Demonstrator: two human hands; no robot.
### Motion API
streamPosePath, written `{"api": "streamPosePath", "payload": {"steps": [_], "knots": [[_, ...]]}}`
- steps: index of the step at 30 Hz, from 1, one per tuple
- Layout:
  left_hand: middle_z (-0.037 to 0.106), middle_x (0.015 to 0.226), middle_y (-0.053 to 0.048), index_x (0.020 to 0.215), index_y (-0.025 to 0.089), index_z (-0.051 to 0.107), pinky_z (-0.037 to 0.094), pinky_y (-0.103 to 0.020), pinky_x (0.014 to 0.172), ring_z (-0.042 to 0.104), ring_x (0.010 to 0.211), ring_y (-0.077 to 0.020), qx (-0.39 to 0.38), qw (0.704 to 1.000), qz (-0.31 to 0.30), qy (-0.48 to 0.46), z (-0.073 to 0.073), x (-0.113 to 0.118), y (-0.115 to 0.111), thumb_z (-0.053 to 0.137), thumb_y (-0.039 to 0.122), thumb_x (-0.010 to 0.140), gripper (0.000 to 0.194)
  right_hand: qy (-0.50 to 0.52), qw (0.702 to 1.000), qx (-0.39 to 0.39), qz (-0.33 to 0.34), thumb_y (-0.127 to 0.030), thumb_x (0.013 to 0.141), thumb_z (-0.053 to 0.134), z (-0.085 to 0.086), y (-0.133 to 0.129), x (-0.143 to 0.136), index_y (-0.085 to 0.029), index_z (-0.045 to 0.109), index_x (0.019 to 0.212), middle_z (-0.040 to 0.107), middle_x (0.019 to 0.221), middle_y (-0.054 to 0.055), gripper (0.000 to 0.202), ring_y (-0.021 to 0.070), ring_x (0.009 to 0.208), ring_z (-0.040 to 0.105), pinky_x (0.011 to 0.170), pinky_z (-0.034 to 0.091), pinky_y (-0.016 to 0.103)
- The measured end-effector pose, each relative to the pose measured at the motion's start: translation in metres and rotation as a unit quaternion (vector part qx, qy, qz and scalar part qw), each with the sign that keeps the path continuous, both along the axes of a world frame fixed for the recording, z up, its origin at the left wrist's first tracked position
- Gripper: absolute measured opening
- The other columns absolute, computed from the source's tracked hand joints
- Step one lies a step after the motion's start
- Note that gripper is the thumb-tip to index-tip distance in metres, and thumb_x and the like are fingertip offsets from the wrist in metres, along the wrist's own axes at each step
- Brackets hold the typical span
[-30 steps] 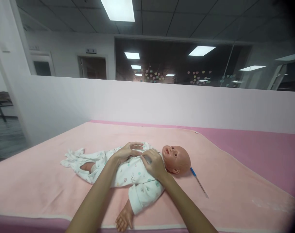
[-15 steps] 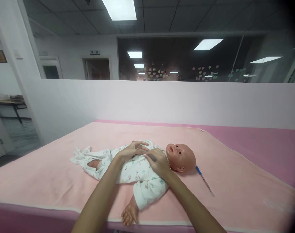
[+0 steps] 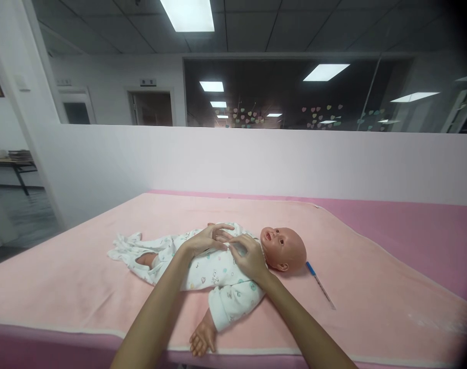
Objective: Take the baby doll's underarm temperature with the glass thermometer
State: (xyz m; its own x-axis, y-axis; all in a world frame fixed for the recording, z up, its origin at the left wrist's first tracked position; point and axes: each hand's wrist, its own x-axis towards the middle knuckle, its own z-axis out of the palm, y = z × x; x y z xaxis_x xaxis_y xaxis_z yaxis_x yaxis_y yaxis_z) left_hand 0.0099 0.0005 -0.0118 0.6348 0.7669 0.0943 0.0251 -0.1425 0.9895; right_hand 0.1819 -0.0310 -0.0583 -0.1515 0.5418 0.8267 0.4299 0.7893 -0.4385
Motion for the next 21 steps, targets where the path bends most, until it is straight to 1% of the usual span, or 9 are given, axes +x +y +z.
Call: {"api": "streamPosePath", "payload": {"steps": [3,8,12,15,18,21], "knots": [[0.059,0.099,-0.005,0.119,0.024,0.048,0.042,-0.033,0.081,0.058,0.088,-0.0176,-0.004,1.0,-0.012,-0.006,-0.002,-0.0009,0.0021,0.069,0.007,0.058,0.066,-0.001,1.0,0.0,0.009,-0.014,0.076,0.052,0.0007,-0.0005,-0.0001,-0.022,0.062,0.082,0.064,0.08,0.002,0.014,0.0171,0.078,0.057,0.073,0.043,0.03],[0.054,0.092,-0.001,0.118,0.027,0.05,0.04,-0.028,0.079,0.055,0.086,-0.0137,-0.005,0.999,-0.036,-0.014,-0.0026,-0.0014,0.0022,0.067,0.005,0.058,0.066,0.012,1.0,0.002,0.012,-0.009,0.074,0.048,-0.001,0.0005,-0.0004,-0.022,0.06,0.08,0.063,0.078,0.002,0.019,0.0173,0.077,0.056,0.072,0.043,0.03],[0.046,0.088,0.001,0.118,0.029,0.049,0.039,-0.025,0.076,0.05,0.084,-0.0114,0.008,0.999,-0.036,-0.013,-0.0026,-0.0013,0.0009,0.065,0.005,0.059,0.066,0.023,0.999,-0.021,-0.013,-0.01,0.073,0.047,-0.0019,-0.0003,-0.0012,-0.02,0.053,0.074,0.06,0.074,0.001,0.012,0.0166,0.073,0.054,0.068,0.041,0.028],[0.043,0.087,0.002,0.12,0.03,0.048,0.037,-0.025,0.076,0.047,0.082,-0.0102,0.009,0.999,-0.034,-0.009,-0.0026,-0.0008,0.0007,0.065,0.006,0.06,0.067,0.024,0.998,-0.038,-0.032,-0.01,0.072,0.048,-0.0016,-0.0011,-0.0016,-0.02,0.049,0.072,0.057,0.072,0.0,0.01,0.0159,0.071,0.052,0.066,0.039,0.028],[0.041,0.083,0.002,0.121,0.029,0.047,0.036,-0.024,0.075,0.045,0.08,-0.0099,0.01,0.999,-0.043,-0.004,-0.0014,0.001,-0.0004,0.065,0.006,0.06,0.068,0.01,0.999,-0.029,-0.028,-0.008,0.072,0.047,-0.0011,-0.0008,-0.0015,-0.02,0.05,0.072,0.057,0.072,0.0,0.013,0.0161,0.073,0.051,0.068,0.038,0.028],[0.04,0.081,0.003,0.122,0.028,0.047,0.036,-0.024,0.074,0.043,0.078,-0.0099,0.009,0.999,-0.05,-0.004,0.0004,0.004,-0.0026,0.064,0.006,0.059,0.069,-0.012,1.0,-0.003,-0.017,-0.006,0.073,0.045,-0.0014,0.0005,-0.001,-0.021,0.054,0.071,0.059,0.072,0.001,0.017,0.0169,0.075,0.051,0.07,0.038,0.029]]}}
